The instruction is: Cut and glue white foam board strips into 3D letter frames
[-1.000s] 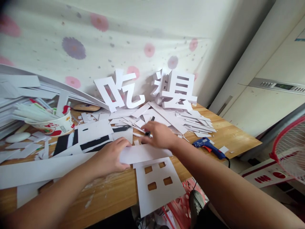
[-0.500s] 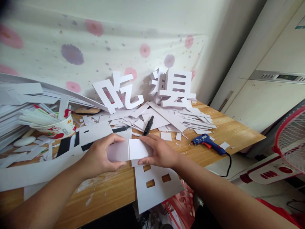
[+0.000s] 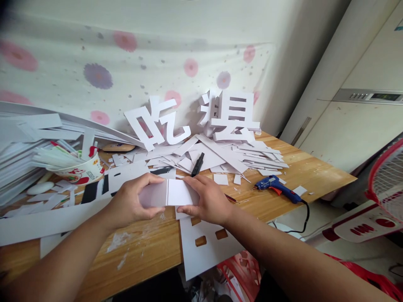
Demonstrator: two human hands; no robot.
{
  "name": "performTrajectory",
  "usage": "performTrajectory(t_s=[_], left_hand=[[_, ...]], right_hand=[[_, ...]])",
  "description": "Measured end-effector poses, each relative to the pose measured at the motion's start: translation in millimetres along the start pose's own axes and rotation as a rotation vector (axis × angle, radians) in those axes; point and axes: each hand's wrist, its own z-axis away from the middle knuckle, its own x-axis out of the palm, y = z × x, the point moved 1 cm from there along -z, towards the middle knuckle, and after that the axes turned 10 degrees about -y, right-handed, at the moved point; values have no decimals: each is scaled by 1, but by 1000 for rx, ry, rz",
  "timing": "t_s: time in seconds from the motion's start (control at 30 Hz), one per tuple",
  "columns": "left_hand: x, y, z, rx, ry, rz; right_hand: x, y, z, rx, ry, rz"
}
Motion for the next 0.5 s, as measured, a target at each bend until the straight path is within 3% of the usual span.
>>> performTrajectory(t_s=[0.1,0.17,0.23,0.37,0.5], left_hand=[[-1,-2,-2,-37,44,-26],[-3,-6,-3,-81,78,-74],[-4,-12,-6,-95,72,-129],[5,-30,-14,-36,-41,-247],[23,-49,-27,-25,-129,-321]], right_hand=[[-2,7,-1,58,55,25],[-9,18,-1,193,134,30],[-19,32,-1,299,121,68],[-28,45,2,211,-177,134],[-10,37,0,77,-379,221]])
